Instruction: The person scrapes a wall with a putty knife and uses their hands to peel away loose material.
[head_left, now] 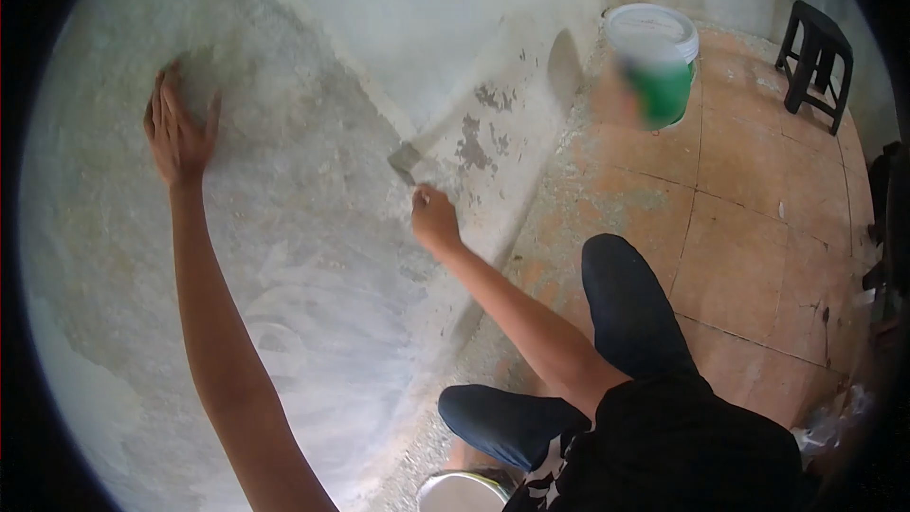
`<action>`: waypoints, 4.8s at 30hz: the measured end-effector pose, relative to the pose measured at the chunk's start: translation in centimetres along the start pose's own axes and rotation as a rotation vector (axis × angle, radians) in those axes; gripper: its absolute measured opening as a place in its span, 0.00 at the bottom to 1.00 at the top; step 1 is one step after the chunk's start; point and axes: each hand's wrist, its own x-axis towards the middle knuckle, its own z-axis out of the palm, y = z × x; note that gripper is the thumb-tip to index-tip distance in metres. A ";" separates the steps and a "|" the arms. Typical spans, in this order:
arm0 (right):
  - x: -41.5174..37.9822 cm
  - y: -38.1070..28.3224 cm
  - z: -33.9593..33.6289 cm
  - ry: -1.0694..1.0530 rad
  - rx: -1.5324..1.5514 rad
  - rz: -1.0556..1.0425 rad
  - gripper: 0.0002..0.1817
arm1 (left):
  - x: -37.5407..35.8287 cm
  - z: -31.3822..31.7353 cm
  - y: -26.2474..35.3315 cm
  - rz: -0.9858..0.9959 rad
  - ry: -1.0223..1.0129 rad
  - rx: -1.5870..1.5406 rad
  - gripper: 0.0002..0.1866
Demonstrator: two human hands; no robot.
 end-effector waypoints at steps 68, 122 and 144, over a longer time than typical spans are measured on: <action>4.4 8.4 2.2 0.229 0.009 -0.048 0.13 | -1.5 0.1 0.2 0.024 -0.002 -0.051 0.34; 5.5 0.8 -1.1 -0.053 0.034 0.045 0.14 | -2.7 -0.7 1.7 -0.005 -0.092 -0.030 0.38; 8.0 -2.8 -3.2 -0.036 -0.059 -0.029 0.13 | -2.2 -1.6 2.0 -0.038 -0.148 -0.040 0.34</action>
